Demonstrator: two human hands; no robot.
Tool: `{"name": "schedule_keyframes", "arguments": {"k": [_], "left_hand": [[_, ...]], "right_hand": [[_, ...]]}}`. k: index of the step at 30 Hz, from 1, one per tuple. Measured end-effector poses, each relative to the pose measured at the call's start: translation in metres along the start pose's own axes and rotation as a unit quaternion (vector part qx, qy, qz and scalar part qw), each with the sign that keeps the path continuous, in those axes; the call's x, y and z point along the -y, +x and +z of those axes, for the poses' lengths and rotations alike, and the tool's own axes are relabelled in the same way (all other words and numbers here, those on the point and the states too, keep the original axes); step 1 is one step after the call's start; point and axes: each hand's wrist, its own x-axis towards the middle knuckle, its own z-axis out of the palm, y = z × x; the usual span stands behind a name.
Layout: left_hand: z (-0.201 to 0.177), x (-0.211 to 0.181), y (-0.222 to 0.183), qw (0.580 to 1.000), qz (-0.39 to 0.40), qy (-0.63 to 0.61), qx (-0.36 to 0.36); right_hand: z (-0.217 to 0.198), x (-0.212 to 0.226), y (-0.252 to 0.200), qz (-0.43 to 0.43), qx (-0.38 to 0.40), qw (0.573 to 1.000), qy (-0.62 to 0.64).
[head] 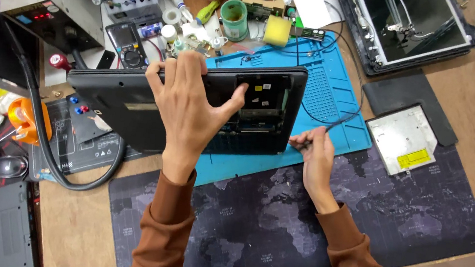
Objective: Disassembling a laptop by prying open the case and removing the back cover
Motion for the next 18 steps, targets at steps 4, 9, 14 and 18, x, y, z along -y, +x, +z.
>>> {"name": "schedule_keyframes", "arguments": {"k": [4,9,14,18], "left_hand": [[-0.012,-0.006,-0.009,1.0,-0.01,-0.011,-0.002],[-0.028,-0.01,-0.016,1.0,0.02,-0.003,-0.019],[-0.01,0.001,-0.004,0.998,0.009,-0.035,-0.05],[-0.013,0.013,0.008,0.994,-0.015,-0.105,-0.017]], "right_hand": [[-0.004,0.001,-0.002,-0.02,0.049,0.992,-0.112],[-0.007,0.009,-0.011,-0.038,0.164,0.956,-0.239],[0.015,0.027,-0.021,-0.023,0.147,0.919,-0.365],[0.02,0.029,-0.032,-0.055,0.143,0.944,-0.291]]}}
